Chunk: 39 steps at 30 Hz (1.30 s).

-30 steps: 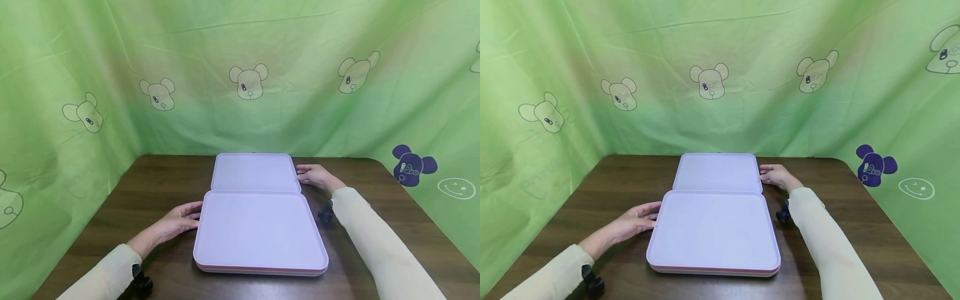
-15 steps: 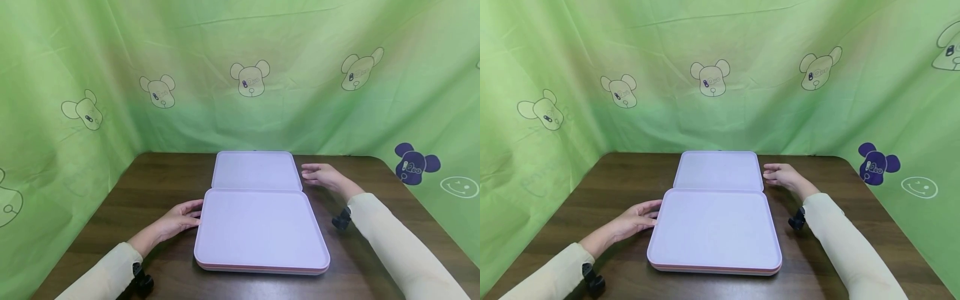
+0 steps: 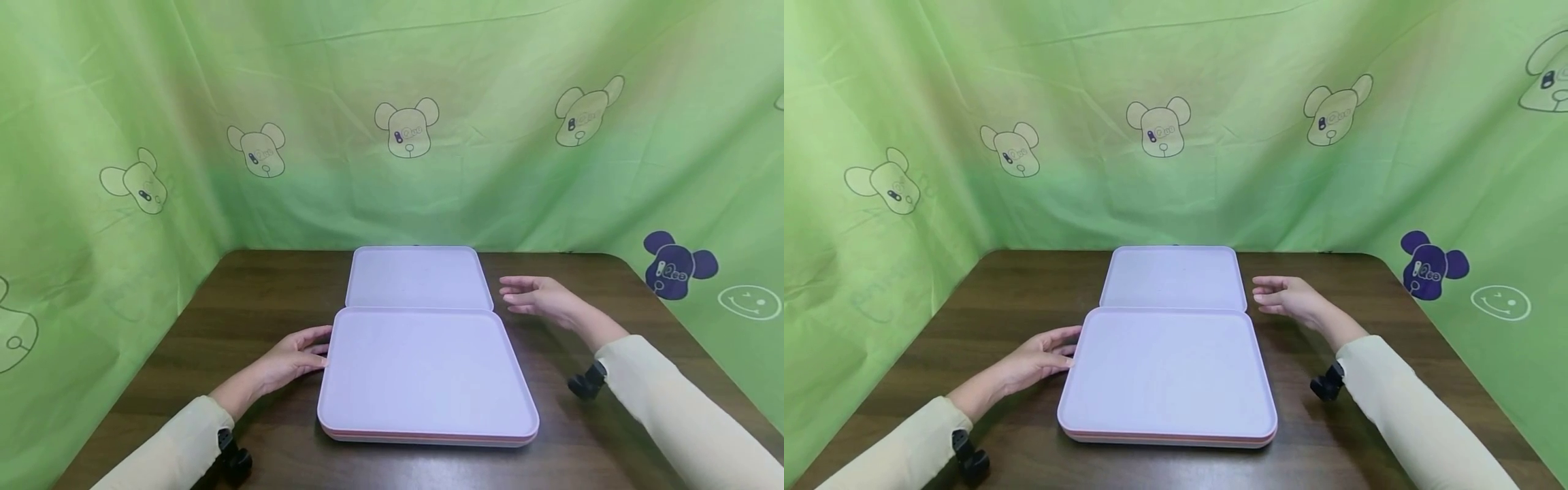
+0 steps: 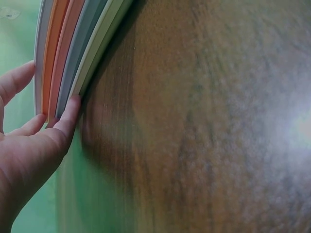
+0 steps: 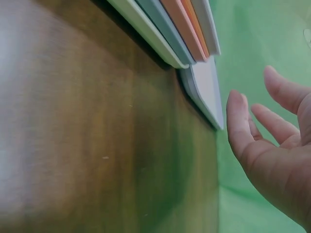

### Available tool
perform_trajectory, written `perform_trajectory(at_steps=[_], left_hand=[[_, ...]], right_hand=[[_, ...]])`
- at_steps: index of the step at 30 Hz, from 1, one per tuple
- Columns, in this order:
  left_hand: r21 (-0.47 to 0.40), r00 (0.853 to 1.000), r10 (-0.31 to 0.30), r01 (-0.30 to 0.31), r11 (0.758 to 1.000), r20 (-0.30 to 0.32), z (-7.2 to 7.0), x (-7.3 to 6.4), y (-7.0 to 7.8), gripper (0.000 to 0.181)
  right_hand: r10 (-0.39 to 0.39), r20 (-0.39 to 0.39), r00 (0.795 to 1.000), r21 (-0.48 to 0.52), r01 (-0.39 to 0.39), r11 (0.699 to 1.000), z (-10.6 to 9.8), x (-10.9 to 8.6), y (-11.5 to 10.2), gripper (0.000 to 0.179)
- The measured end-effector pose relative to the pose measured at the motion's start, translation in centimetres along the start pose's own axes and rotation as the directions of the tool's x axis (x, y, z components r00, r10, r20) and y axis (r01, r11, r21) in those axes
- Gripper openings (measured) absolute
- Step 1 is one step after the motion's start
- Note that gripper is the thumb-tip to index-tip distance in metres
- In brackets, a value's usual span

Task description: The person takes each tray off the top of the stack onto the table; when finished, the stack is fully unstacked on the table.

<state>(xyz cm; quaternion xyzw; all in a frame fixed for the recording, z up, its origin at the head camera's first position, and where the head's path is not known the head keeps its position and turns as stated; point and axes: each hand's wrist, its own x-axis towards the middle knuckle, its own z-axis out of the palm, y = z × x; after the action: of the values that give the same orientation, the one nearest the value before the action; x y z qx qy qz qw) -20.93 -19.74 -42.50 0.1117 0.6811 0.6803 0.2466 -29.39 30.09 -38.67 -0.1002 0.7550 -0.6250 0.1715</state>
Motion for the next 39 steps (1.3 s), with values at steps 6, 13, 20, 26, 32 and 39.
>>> perform_trajectory(at_steps=[6,13,20,26,32,39], left_hand=[[-0.005,1.000,-0.007,0.007,1.000,-0.007,-0.1,0.0,-0.2,0.077],[-0.005,1.000,-0.011,0.011,1.000,-0.012,0.0,0.0,-0.4,0.077],[0.008,1.000,-0.004,0.004,1.000,-0.001,-0.1,0.2,-0.4,0.078],[0.003,1.000,0.005,-0.005,1.000,0.004,-0.1,0.1,-0.1,0.077],[-0.001,1.000,-0.001,0.001,1.000,0.002,0.0,0.0,0.0,0.078],[-0.004,1.000,-0.001,0.001,1.000,0.001,0.0,0.0,0.1,0.077]], right_hand=[[0.009,0.023,1.000,-0.007,-0.008,1.000,1.2,-1.5,0.5,0.066],[-0.018,-0.009,1.000,-0.029,0.018,0.999,2.6,-3.4,1.3,0.066],[-0.034,-0.057,0.998,-0.044,0.031,0.999,4.0,-5.5,2.4,0.068],[-0.043,-0.094,0.995,-0.052,0.038,0.998,4.7,-6.7,2.8,0.068],[-0.029,-0.097,0.995,-0.043,0.025,0.999,5.7,-7.5,3.0,0.067],[-0.029,-0.093,0.995,-0.058,0.024,0.998,6.1,-7.9,3.1,0.064]])
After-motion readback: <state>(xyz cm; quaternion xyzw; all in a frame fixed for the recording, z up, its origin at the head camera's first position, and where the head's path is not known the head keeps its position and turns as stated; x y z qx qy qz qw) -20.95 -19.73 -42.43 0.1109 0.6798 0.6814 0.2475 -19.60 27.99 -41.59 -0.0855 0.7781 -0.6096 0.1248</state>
